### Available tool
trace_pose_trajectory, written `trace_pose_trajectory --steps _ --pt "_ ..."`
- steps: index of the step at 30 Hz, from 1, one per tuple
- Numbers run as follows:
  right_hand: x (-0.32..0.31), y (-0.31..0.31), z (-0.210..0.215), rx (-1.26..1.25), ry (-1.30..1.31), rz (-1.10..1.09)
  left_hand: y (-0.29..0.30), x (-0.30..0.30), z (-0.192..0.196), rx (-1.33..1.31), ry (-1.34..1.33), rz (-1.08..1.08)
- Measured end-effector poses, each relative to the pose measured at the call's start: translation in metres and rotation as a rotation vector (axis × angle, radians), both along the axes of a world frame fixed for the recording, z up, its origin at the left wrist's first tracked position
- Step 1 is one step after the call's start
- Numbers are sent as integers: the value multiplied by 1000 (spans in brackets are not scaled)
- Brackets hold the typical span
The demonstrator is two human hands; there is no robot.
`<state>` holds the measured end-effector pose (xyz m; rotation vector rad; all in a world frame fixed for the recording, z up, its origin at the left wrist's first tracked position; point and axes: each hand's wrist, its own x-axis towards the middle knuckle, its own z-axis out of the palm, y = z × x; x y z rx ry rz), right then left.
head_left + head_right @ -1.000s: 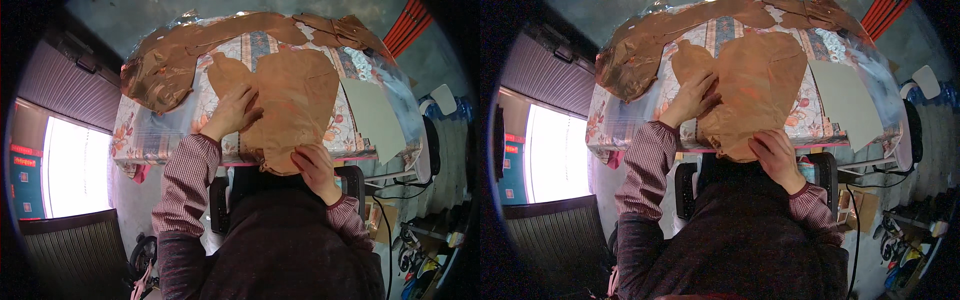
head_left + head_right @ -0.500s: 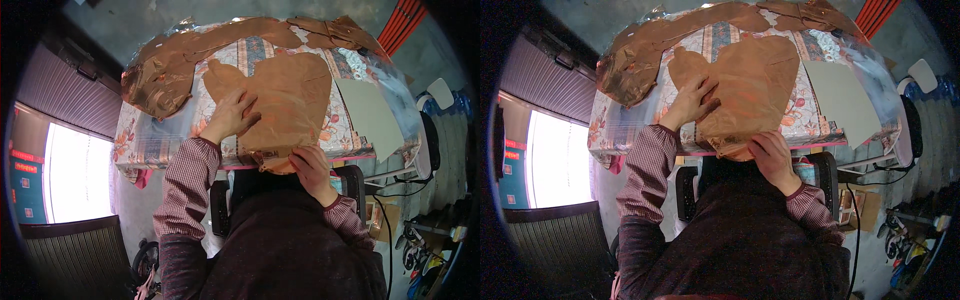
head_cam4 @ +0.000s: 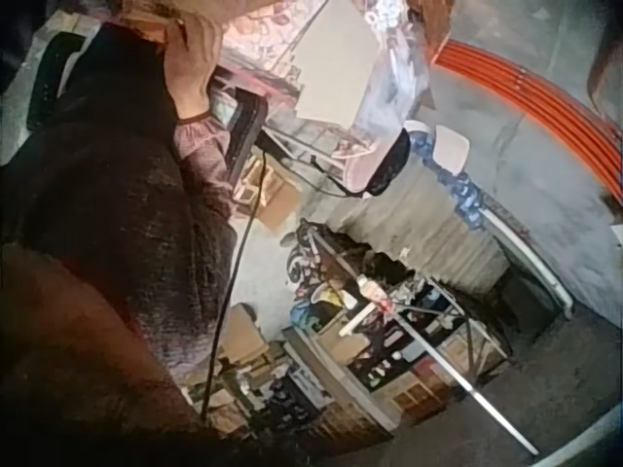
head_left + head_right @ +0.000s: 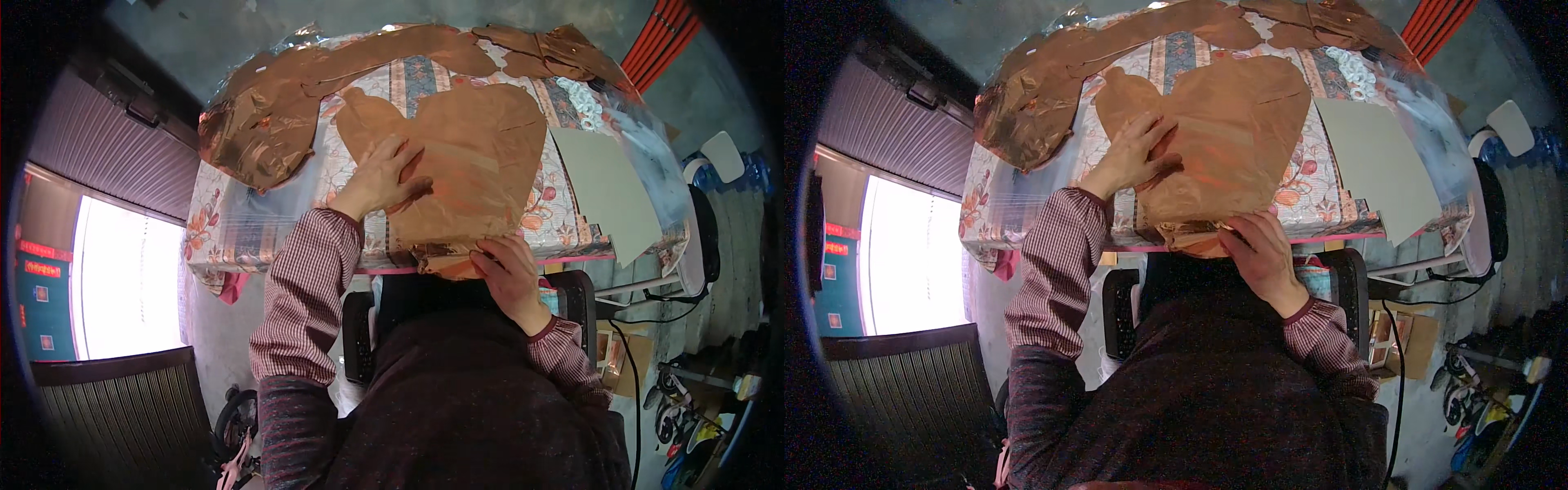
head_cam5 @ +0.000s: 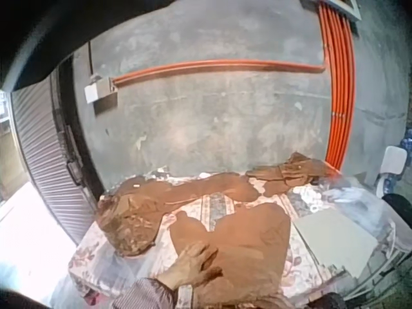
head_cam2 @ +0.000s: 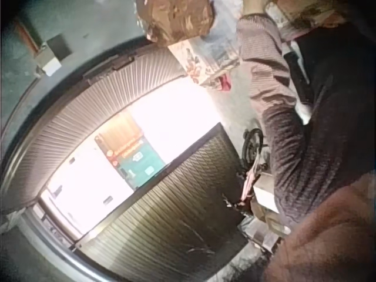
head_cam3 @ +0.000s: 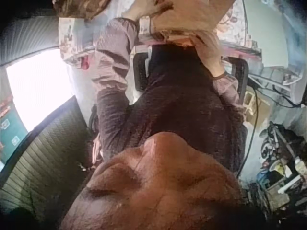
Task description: The person folds a sheet of copper foil by hand, then mounts it onto a cardboard sheet for packaging.
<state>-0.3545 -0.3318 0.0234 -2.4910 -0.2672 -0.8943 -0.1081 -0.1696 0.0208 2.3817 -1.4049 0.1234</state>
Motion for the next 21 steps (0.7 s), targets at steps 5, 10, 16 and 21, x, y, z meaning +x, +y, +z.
trace_pose_trajectory --steps 5,10,16,21 --pt "2 3 0 -11 -21 16 -2 -2 2 -2 54 13" --pt "3 4 1 -26 -10 35 -2 -7 7 4 68 27" --pt "4 5 2 -4 4 43 -2 -7 5 22 45 48" --pt "4 5 -1 -12 -4 55 -2 -8 6 42 32 68"
